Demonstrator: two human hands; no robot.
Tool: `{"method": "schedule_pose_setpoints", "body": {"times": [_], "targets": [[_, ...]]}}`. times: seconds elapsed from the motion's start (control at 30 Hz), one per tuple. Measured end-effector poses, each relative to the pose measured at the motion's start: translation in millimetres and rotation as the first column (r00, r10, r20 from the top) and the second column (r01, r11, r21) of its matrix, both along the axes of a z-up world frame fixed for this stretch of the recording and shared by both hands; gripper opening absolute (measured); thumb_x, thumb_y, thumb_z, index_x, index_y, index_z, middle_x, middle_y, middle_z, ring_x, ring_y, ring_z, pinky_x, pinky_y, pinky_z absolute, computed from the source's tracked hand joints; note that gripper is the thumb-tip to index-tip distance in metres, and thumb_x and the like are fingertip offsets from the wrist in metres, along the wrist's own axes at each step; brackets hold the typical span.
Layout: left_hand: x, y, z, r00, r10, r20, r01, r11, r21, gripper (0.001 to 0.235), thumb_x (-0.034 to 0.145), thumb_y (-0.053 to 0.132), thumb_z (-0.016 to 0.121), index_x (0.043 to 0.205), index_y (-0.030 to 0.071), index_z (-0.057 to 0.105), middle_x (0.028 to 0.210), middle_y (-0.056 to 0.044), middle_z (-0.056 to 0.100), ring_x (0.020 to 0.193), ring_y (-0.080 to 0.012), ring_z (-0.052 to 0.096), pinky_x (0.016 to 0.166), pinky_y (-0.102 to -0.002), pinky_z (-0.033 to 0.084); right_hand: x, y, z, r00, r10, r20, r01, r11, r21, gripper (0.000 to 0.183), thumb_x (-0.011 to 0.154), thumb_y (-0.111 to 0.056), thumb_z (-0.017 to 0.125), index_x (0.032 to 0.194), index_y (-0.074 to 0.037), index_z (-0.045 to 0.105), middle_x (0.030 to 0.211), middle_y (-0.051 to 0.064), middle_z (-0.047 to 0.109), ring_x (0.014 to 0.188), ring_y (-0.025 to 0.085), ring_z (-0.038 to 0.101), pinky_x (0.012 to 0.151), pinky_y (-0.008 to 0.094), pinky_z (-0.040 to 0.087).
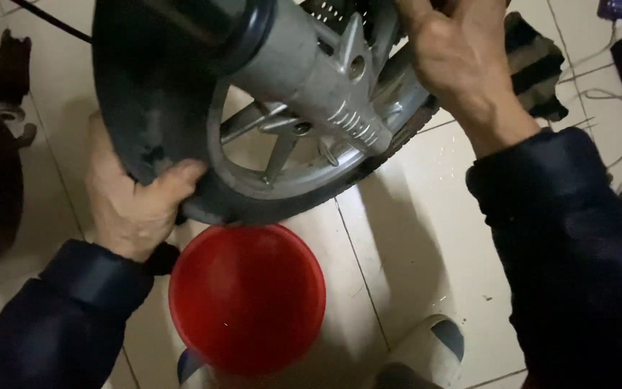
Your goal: Cleaning the hub and spokes of a wheel using a cloth and rotating it to reach all sides.
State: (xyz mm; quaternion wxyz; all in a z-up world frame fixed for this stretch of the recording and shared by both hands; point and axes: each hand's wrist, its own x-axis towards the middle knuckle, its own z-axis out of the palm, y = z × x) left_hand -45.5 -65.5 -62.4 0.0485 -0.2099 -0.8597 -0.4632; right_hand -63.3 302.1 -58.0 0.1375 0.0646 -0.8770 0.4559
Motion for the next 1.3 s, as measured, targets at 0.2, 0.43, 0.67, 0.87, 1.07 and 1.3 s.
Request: {"method": "schedule_pose_setpoints", "body": {"times": [0.2,0.43,0.67,0.87,1.07,1.3], "targets": [[4,4,12,0.990,0.063,0.127,-0.051,0.994,-0.093,0.078,0.083,0.056,0.064,0.133,0.000,0.045,0.117,-0.020,0.056,0.102,-0.0348,0.058,0.079,-0.044,0.052,-6,10,-8,0.985,0.153,-0.076,-0.165,0.966,-0.197,0.005,0.121,-0.012,0.054,0.118,-0.010,0.050,0.114,0.007,0.050,0.104,0.022,0.052,0.092,0.037,0.048],[6,5,16,0.982,0.108,0.154,-0.092,0.989,-0.113,0.075,0.083,0.049,0.069,0.135,0.001,0.044,0.115,-0.020,0.056,0.102,-0.0357,0.059,0.076,-0.044,0.053,29,17,-28,0.985,-0.172,-0.008,0.159,0.925,-0.345,0.008,0.107,-0.002,0.060,0.114,-0.005,0.062,0.100,0.008,0.065,0.089,0.020,0.068,0.076,0.032,0.062],[4,6,15,0.985,0.096,0.140,-0.084,0.992,-0.090,0.077,0.082,0.050,0.070,0.133,-0.002,0.045,0.114,-0.020,0.061,0.100,-0.0359,0.063,0.075,-0.044,0.055,93,-5,-5,0.803,-0.511,0.305,0.580,0.557,-0.595,0.025,0.101,-0.018,0.056,0.123,-0.009,0.061,0.118,0.005,0.073,0.107,0.019,0.073,0.079,0.030,0.064],[4,7,16,0.979,0.090,0.184,-0.086,0.996,-0.027,0.079,0.080,0.050,0.070,0.136,0.000,0.044,0.118,-0.021,0.060,0.103,-0.0361,0.064,0.079,-0.044,0.057,121,-33,-13,0.868,-0.475,0.145,0.481,0.731,-0.485,0.023,0.107,-0.020,0.054,0.127,-0.008,0.055,0.122,0.008,0.066,0.113,0.021,0.070,0.098,0.033,0.064],[6,7,16,0.974,0.097,0.204,-0.096,0.995,-0.012,0.082,0.079,0.058,0.067,0.135,0.003,0.044,0.113,-0.018,0.059,0.101,-0.0344,0.064,0.077,-0.041,0.059,137,-40,-161,0.974,-0.161,0.159,0.106,0.945,0.309,0.026,0.101,-0.013,0.057,0.126,-0.007,0.057,0.123,0.014,0.061,0.104,0.030,0.060,0.083,0.042,0.052],[4,2,10,0.991,0.024,0.128,-0.027,0.999,0.019,0.084,0.082,0.056,0.067,0.140,0.001,0.040,0.124,-0.023,0.059,0.109,-0.0384,0.064,0.082,-0.045,0.059,104,-4,-131,0.981,-0.156,0.115,-0.033,0.453,0.891,0.037,0.091,-0.037,0.067,0.118,-0.015,0.058,0.145,0.027,0.047,0.107,0.040,0.054,0.073,0.048,0.051]]}}
